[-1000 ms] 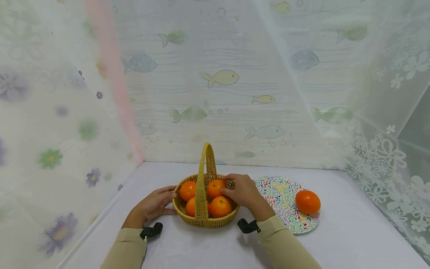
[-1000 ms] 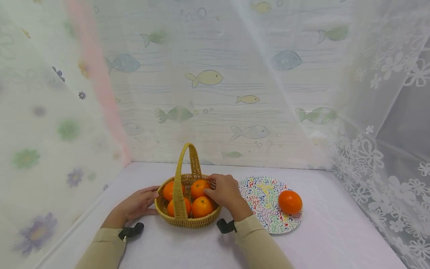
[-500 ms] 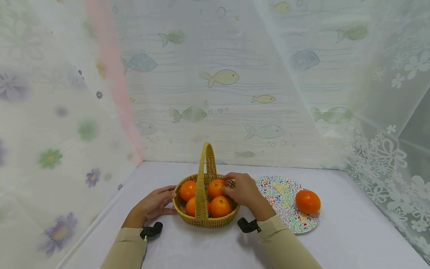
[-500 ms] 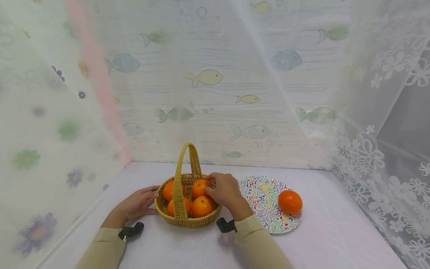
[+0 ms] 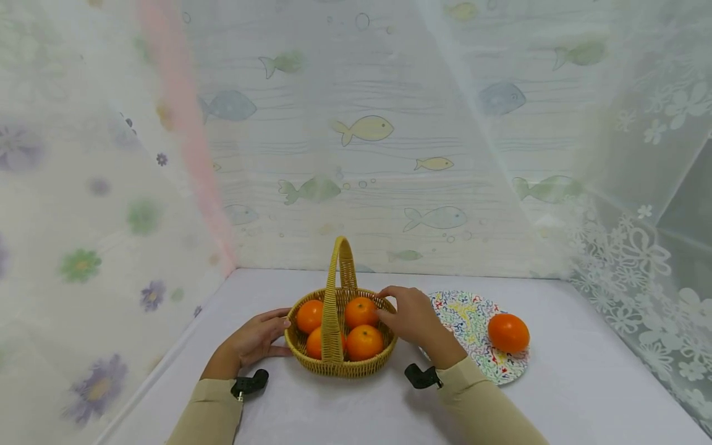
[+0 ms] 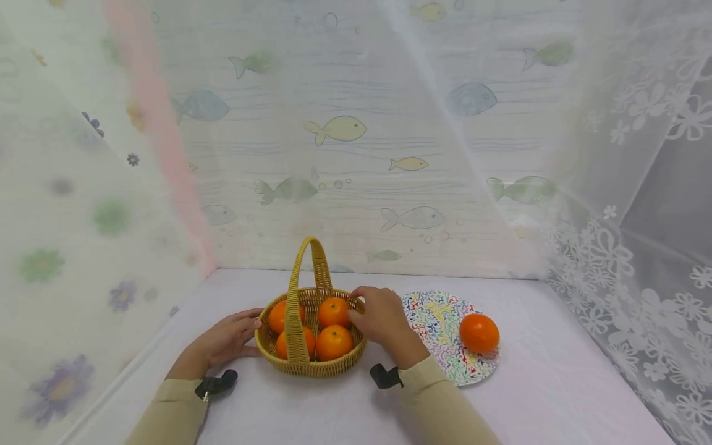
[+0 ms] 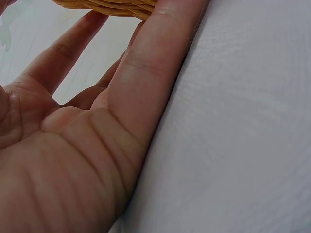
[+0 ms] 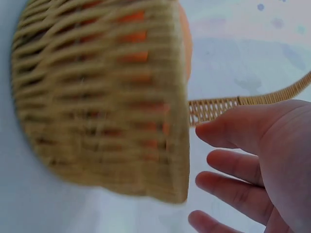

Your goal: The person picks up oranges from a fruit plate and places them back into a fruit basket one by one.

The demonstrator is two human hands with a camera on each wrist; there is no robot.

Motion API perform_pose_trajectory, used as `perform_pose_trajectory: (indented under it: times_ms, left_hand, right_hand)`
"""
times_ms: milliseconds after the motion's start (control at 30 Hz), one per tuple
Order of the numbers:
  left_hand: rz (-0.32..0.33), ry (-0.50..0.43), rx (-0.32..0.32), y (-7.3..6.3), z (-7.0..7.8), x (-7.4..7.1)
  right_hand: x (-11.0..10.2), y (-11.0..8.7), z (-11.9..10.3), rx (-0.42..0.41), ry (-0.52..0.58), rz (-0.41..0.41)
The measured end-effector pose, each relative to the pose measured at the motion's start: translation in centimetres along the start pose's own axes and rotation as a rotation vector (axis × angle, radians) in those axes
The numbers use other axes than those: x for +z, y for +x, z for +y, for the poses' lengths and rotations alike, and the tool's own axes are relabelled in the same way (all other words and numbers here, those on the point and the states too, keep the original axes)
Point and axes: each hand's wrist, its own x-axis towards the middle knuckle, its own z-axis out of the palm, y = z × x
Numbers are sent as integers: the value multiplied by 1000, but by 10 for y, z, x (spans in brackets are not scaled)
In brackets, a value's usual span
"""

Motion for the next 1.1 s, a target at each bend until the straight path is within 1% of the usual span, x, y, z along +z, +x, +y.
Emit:
perform_pose_trajectory:
  times_ms: [133,333,433,700,933,1067,1100]
  left_hand:
    - [-5,0,7,0,0,0]
    - [3,5,2,1,1,-1]
    - [-4,6,-1,1,1,-1]
    - [-16,-4,12,-1,-1,0]
    - [-1,3,4,0,0,1]
    - [6,5,3,0,-1,1]
    - [-1,11,6,0,-1,1]
  right_hand:
    - [-7,-6,9,-17,-43,27]
    - [-18,-13,19,10,-85,35]
    - [-23,-16,24,19,-98,41]
    - [-37,-27,39,11,-155,58]
    - [-50,-37,62,10,-205,66]
    - [-59,-44,75,35,-225,84]
    - [-61,-46,78,45,-224,86]
